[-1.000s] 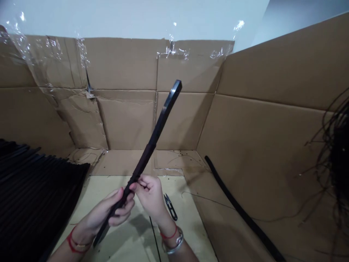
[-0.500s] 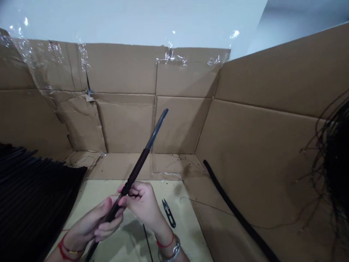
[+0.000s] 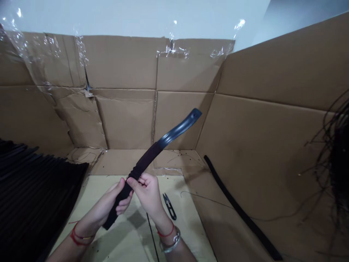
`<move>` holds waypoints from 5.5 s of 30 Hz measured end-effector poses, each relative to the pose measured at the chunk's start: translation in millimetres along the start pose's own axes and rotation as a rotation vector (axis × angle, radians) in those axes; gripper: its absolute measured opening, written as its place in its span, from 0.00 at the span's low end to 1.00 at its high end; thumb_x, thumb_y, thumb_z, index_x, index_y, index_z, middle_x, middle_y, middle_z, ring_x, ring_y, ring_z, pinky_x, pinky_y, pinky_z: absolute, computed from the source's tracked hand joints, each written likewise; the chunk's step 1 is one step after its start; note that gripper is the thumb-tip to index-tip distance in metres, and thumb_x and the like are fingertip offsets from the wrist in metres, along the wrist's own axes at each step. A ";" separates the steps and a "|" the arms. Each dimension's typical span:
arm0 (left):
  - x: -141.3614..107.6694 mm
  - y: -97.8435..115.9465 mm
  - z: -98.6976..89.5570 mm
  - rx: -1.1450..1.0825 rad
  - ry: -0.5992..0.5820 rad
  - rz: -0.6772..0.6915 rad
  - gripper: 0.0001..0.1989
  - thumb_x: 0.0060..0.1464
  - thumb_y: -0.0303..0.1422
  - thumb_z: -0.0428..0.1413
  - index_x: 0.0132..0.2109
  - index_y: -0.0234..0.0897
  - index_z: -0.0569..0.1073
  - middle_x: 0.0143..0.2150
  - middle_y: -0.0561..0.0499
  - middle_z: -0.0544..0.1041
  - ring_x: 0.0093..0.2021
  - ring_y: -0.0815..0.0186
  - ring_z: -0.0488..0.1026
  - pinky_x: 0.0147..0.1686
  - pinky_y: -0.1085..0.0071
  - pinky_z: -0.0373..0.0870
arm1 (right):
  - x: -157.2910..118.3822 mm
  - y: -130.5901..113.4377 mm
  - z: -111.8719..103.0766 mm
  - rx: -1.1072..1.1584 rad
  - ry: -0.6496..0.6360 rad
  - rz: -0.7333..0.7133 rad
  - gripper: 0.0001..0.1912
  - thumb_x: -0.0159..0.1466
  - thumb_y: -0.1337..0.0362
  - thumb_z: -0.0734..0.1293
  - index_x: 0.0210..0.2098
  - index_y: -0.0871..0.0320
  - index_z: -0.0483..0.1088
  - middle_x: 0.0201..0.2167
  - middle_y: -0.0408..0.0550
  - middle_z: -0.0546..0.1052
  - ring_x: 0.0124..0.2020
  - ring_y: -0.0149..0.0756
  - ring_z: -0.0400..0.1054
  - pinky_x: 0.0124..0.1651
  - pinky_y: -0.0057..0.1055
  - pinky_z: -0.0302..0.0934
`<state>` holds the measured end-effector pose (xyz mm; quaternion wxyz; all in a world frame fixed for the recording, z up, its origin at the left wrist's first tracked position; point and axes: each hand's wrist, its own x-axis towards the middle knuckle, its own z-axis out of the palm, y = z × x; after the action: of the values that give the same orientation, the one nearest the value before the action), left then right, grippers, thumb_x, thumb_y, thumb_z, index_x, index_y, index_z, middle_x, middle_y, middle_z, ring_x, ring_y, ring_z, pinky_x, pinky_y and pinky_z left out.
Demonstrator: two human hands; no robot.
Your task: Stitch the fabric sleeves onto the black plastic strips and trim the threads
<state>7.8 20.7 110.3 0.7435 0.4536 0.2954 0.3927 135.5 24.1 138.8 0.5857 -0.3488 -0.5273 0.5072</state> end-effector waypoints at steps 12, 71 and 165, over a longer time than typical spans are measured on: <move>-8.0 -9.8 19.2 -0.066 -0.120 -0.053 0.30 0.47 0.61 0.53 0.34 0.35 0.63 0.19 0.63 0.52 0.16 0.79 0.45 0.16 0.80 0.44 | -3.8 0.6 -5.9 0.200 0.342 -0.116 0.20 0.51 0.52 0.76 0.22 0.63 0.71 0.16 0.40 0.66 0.17 0.22 0.52 0.18 0.21 0.45; -9.8 8.0 -4.8 0.305 0.054 0.053 0.26 0.56 0.57 0.46 0.36 0.36 0.65 0.16 0.60 0.59 0.14 0.77 0.51 0.15 0.79 0.48 | -3.2 -11.4 -4.8 -0.061 -0.153 -0.053 0.20 0.56 0.49 0.72 0.28 0.62 0.74 0.20 0.46 0.73 0.21 0.31 0.65 0.23 0.25 0.59; -56.9 70.5 -65.9 -0.265 0.200 0.359 0.20 0.58 0.47 0.52 0.26 0.38 0.65 0.12 0.65 0.42 0.10 0.78 0.39 0.09 0.84 0.51 | -118.1 -3.5 -121.2 -0.467 -0.539 0.598 0.35 0.57 0.34 0.60 0.43 0.57 0.78 0.16 0.42 0.60 0.16 0.30 0.52 0.21 0.30 0.47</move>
<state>-96.4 21.1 151.6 0.6816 0.3562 0.2282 0.5970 262.4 -75.1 86.6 0.1613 -0.4638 -0.6371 0.5941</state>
